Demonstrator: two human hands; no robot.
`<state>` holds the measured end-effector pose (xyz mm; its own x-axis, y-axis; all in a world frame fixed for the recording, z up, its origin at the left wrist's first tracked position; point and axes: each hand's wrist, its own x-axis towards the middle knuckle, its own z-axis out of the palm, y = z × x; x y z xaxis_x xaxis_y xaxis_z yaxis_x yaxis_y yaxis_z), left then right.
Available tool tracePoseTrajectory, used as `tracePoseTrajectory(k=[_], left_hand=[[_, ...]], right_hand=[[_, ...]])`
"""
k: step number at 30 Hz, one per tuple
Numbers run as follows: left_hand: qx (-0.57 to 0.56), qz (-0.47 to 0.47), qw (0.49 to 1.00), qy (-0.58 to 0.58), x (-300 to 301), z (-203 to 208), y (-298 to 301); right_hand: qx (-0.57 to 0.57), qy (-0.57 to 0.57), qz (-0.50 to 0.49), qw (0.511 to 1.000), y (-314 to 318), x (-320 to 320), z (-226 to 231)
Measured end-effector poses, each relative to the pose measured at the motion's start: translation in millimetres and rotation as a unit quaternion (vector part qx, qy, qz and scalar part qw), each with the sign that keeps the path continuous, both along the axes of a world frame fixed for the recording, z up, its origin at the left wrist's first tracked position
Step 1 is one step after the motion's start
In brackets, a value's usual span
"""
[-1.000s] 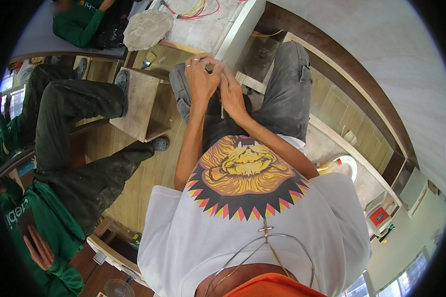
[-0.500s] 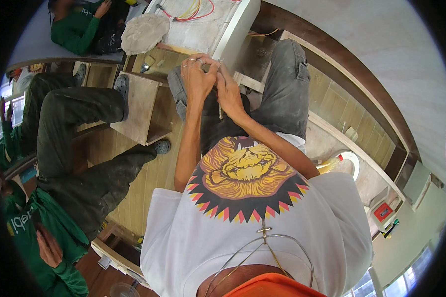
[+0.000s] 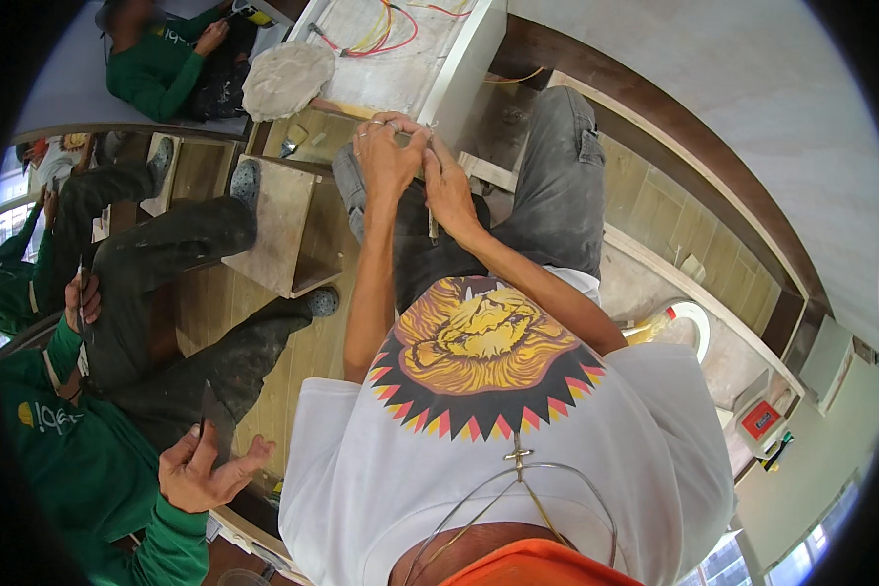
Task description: The person sands the edges and corners of a white cabinet using a sanding block. They work on multiple sections of the cabinet, including the top edge and side panels, while seated on the floor.
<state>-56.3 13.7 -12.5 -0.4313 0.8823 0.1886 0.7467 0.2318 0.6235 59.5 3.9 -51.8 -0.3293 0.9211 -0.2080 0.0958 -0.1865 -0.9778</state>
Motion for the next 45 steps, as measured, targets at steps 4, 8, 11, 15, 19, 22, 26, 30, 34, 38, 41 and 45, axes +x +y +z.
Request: tracePoseTrajectory(k=[4,8,11,15,19,22,26,30,34,38,41,45], left_hand=[[-0.007,0.003,1.0,-0.002,4,-1,2],[-0.006,0.009,1.0,0.028,5,-2,4],[-0.017,0.006,0.999,0.044,3,-4,9],[-0.018,-0.004,0.999,0.029,2,-2,11],[-0.016,-0.004,1.0,0.025,0,2,12],[-0.019,0.0,1.0,0.023,1,-7,11],[-0.015,0.007,0.998,0.058,11,-4,16],[-0.002,0.005,0.998,0.062,6,-7,22],[0.005,-0.001,1.0,0.022,1,-2,20],[0.008,-0.017,1.0,-0.016,-3,-2,20],[0.009,-0.008,1.0,0.014,3,-6,22],[-0.014,0.002,0.999,0.037,3,-14,26]], right_hand=[[0.028,0.001,-0.009,1.0,2,-2,-10],[0.037,0.006,-0.019,0.999,3,-3,-6],[0.058,0.015,-0.025,0.998,5,-5,-9],[0.056,0.009,-0.02,0.998,7,-8,-18],[0.057,0.002,-0.014,0.998,8,-9,-22],[0.039,0.007,-0.008,0.999,8,-3,-8],[0.054,0.012,-0.027,0.998,15,-3,-3],[0.053,0.015,-0.027,0.998,17,-3,-9],[0.027,0.001,-0.004,1.0,17,-4,-6],[0.062,0.004,-0.003,0.998,17,0,-3],[0.082,0.009,-0.028,0.996,20,-3,-11],[0.089,0.011,-0.037,0.995,22,-4,-15]])
